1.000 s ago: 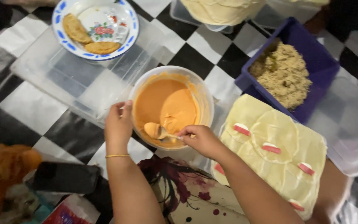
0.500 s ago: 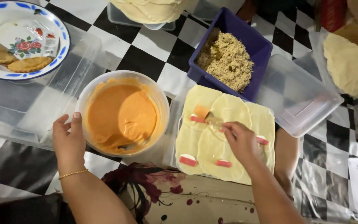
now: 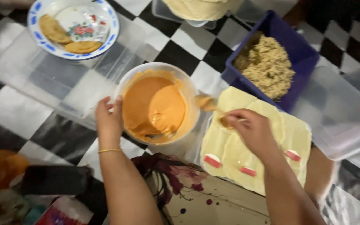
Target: Rolling risoles by placing filling on dough wrappers and folding them into cylinders.
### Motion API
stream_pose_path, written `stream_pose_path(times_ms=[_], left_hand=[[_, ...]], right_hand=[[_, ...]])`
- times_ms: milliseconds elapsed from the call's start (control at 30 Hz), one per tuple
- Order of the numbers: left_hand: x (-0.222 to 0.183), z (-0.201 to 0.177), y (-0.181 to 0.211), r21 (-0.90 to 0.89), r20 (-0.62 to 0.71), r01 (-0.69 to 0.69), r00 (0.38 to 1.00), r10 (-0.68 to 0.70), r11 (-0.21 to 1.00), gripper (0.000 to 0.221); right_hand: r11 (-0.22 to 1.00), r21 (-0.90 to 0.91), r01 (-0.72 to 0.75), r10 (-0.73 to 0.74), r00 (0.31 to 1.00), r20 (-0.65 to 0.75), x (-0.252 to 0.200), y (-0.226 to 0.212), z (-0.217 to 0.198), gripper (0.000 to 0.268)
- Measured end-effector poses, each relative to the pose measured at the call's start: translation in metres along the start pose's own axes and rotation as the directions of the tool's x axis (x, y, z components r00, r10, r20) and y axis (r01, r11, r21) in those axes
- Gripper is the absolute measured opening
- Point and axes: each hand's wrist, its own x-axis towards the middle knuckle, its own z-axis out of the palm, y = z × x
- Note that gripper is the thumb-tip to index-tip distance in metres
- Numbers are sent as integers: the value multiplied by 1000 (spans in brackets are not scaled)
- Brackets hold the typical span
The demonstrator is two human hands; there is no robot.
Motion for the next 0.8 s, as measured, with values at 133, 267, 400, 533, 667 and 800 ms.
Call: stream_pose_path(times_ms=[133, 267, 400, 533, 667, 800], left_hand=[[-10, -14, 11, 29, -22, 9, 1000, -8, 1000, 62], [-14, -20, 26, 74, 11, 40, 999, -41, 996, 59], [-19, -22, 44, 41, 64, 128, 989, -130, 991, 61], [-18, -23, 44, 72, 79, 141, 986, -147, 987, 63], [-20, -28, 55, 54, 108, 176, 978, -181, 983, 63], [-22, -28, 54, 41, 125, 179, 975, -182, 983, 65]], right_hand=[[862, -446, 240, -61, 924, 378, 30, -47, 80, 20], [687, -694, 214, 208, 858, 470, 60, -15, 171, 24], [688, -655, 314, 172, 806, 566, 66, -1, 212, 24], [718, -688, 108, 417, 724, 550, 53, -45, 218, 44], [798, -573, 185, 278, 732, 622, 49, -37, 210, 36], [866, -459, 199, 155, 766, 624, 47, -20, 206, 25]])
